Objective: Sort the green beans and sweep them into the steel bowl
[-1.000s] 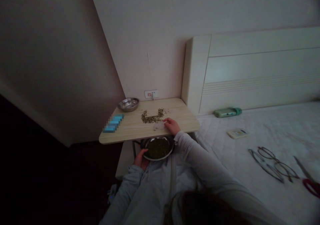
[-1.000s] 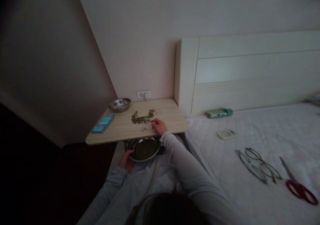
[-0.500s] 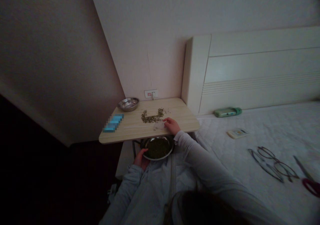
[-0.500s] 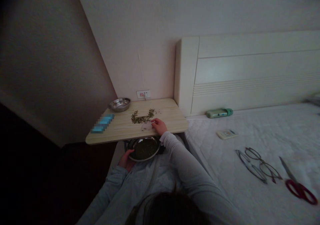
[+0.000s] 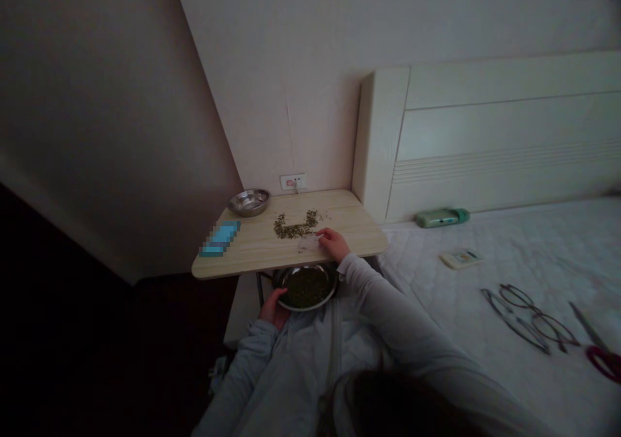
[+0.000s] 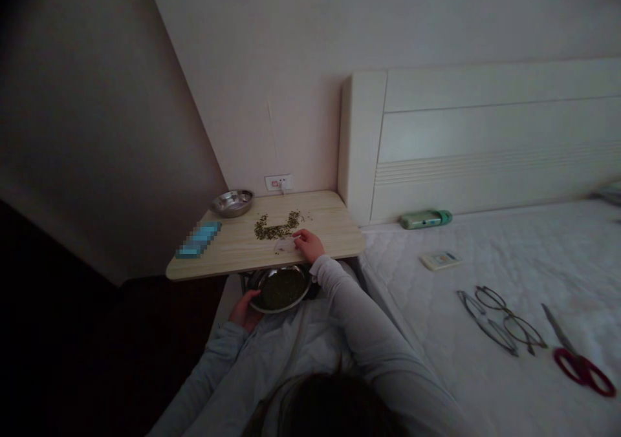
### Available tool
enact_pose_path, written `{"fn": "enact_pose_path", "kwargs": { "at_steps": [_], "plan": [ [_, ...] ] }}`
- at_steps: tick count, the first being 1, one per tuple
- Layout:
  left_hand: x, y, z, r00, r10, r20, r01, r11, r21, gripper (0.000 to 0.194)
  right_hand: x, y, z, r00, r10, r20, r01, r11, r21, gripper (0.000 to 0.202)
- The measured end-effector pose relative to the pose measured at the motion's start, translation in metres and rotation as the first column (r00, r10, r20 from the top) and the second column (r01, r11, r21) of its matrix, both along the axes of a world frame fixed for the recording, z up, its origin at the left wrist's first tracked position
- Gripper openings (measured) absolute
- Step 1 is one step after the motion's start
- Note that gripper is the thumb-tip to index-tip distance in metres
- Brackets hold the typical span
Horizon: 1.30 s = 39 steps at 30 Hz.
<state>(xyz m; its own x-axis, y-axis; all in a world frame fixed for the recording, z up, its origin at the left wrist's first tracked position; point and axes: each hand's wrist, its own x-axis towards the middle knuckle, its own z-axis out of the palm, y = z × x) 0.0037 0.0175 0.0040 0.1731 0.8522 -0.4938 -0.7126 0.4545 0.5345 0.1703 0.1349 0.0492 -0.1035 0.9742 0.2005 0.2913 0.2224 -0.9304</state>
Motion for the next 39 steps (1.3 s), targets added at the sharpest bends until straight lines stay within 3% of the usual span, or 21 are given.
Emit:
{"fn": "enact_pose_path", "kwargs": {
  "at_steps": [8,39],
  "plan": [
    [0.0010,0.0003,0.0032,0.998,0.049,-0.050,-0.052,0.997,-0.052,0.035,0.0005,0.0004,-0.0006,1.000,-0.011,0.009,0.011,1.000,0.003,0.022],
    [0.0026,-0.0015,0.0061,0.999,0.047,-0.017,-0.047,0.998,-0.041,0.031,0.0005,0.0034,-0.0040,1.000,-0.009,0.022,0.009,1.000,0.006,0.022]
  ]
}}
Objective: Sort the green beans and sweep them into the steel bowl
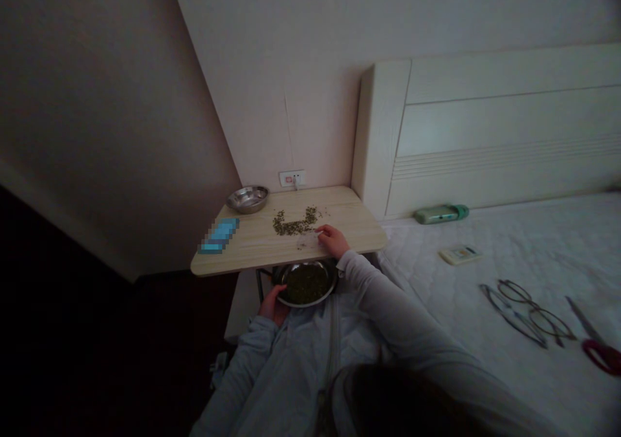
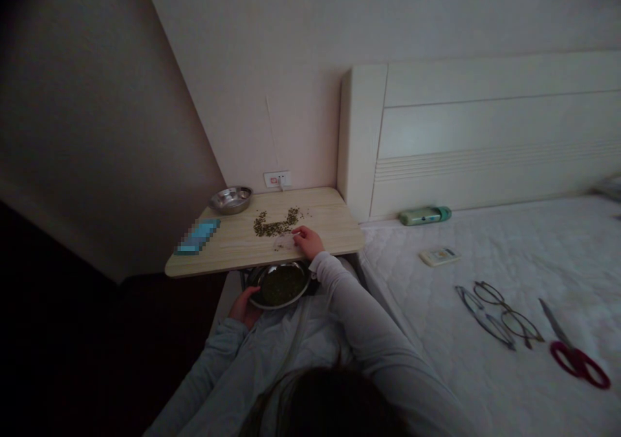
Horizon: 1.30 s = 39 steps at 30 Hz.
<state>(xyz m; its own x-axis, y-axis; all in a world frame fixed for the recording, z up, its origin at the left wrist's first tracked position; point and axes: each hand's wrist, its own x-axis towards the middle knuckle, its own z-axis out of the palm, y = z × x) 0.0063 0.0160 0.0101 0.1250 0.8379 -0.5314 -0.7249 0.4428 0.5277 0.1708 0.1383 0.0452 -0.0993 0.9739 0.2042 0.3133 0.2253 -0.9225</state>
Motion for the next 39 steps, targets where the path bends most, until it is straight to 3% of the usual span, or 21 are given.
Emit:
{"fn": "enact_pose_path", "kwargs": {
  "at_steps": [39],
  "plan": [
    [-0.0022,0.0024,-0.0073,1.000,0.003,0.024,-0.004,1.000,0.024,0.028,0.0011,-0.0032,0.0032,1.000,-0.011,0.013,0.010,1.000,0.011,0.022]
  ]
}}
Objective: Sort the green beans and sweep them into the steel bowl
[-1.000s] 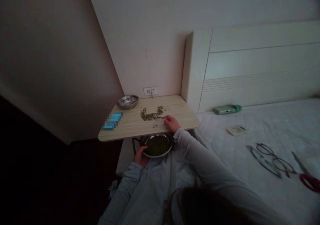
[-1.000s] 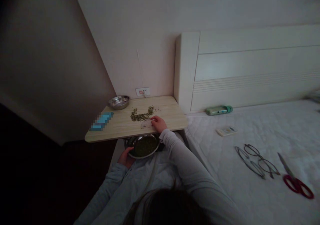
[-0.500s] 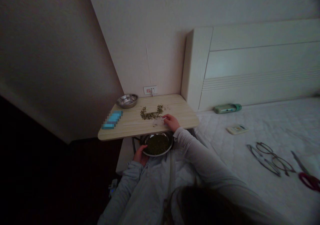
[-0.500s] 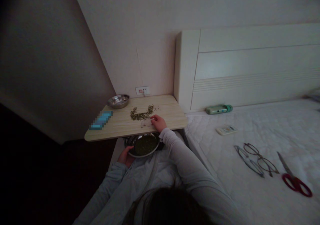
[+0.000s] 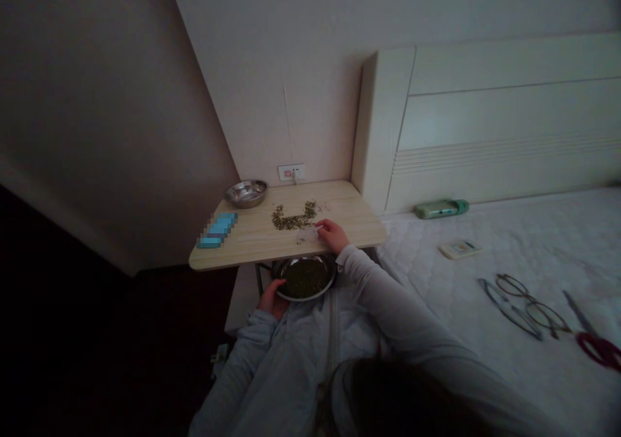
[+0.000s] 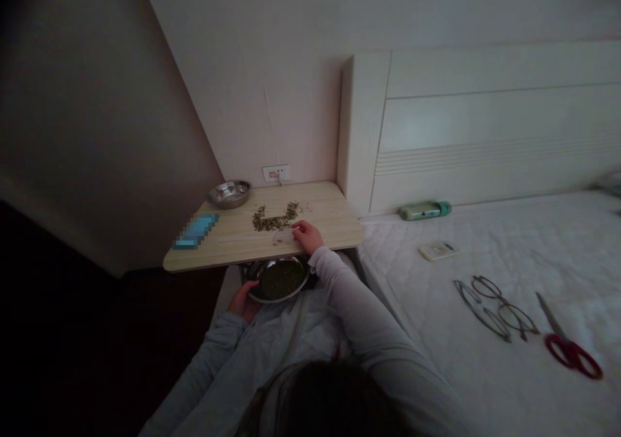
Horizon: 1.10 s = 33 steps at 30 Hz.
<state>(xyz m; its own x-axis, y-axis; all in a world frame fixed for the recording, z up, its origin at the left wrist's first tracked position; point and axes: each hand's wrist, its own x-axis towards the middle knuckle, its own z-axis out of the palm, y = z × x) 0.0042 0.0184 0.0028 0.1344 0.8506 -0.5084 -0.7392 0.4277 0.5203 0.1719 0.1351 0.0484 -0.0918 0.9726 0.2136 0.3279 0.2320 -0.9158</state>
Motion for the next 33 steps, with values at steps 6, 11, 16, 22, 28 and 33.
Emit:
{"fn": "enact_pose_path", "kwargs": {
  "at_steps": [6,11,16,22,28,33],
  "plan": [
    [0.0009,0.0007,0.0017,1.000,-0.020,0.013,0.020,1.000,-0.006,0.031,0.0004,-0.0002,0.0009,1.000,-0.004,0.008,0.004,1.000,0.000,0.023],
    [0.0026,-0.0009,0.0060,0.999,0.016,-0.047,-0.018,0.999,-0.044,0.033,0.0004,0.0001,0.0008,1.000,-0.004,0.010,0.004,1.000,0.000,0.022],
    [0.0021,-0.0014,0.0065,0.998,0.026,-0.051,-0.028,0.999,-0.042,0.034,0.0008,0.0006,0.0002,1.000,-0.004,0.024,0.003,1.000,0.012,0.022],
    [0.0023,-0.0008,0.0059,1.000,0.024,-0.017,-0.024,1.000,-0.002,0.036,0.0007,-0.0019,0.0025,1.000,-0.006,0.024,0.006,1.000,0.007,0.022],
    [0.0024,-0.0013,0.0075,0.998,0.032,-0.050,-0.033,0.999,-0.026,0.034,0.0007,-0.0021,0.0036,0.999,-0.008,0.035,0.008,1.000,0.001,0.023],
    [0.0024,-0.0018,0.0080,0.999,0.023,-0.048,-0.025,0.998,-0.049,0.034,0.0009,-0.0013,0.0028,1.000,0.001,0.030,-0.001,1.000,-0.010,0.023]
  ]
}}
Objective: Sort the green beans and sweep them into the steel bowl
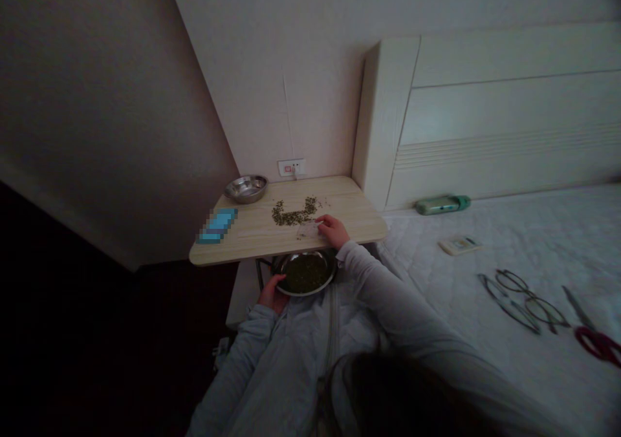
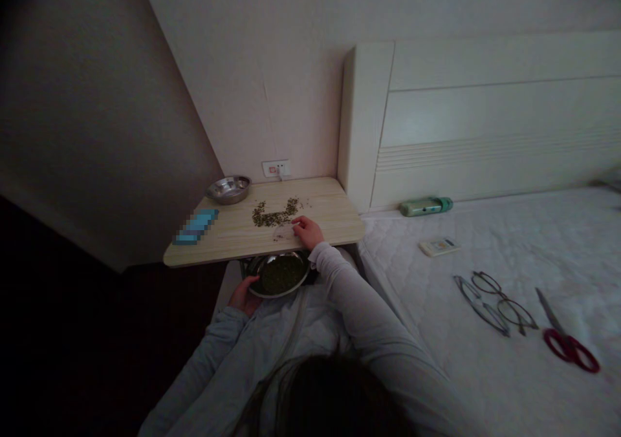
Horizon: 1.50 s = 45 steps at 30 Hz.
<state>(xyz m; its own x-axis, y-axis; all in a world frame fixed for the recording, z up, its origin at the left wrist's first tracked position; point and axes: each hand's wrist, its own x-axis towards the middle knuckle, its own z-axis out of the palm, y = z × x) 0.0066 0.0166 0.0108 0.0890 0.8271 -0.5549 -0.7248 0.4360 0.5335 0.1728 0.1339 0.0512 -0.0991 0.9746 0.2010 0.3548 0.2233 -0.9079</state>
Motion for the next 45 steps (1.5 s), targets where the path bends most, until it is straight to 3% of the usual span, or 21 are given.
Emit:
{"fn": "enact_pose_path", "kwargs": {
  "at_steps": [29,35,45],
  "plan": [
    [-0.0010,0.0021,-0.0061,1.000,0.004,-0.027,-0.003,1.000,0.024,0.030,0.0000,0.0013,-0.0029,1.000,-0.003,-0.009,0.004,0.999,0.035,0.022],
    [-0.0022,0.0033,-0.0092,1.000,-0.013,0.028,0.011,0.999,0.039,0.030,0.0000,-0.0007,-0.0011,1.000,-0.001,-0.005,0.002,1.000,0.028,0.021],
    [-0.0015,0.0017,-0.0051,1.000,-0.003,0.010,0.003,1.000,0.009,0.028,0.0001,-0.0024,0.0014,1.000,-0.013,0.011,0.012,1.000,0.027,0.022]
  ]
}}
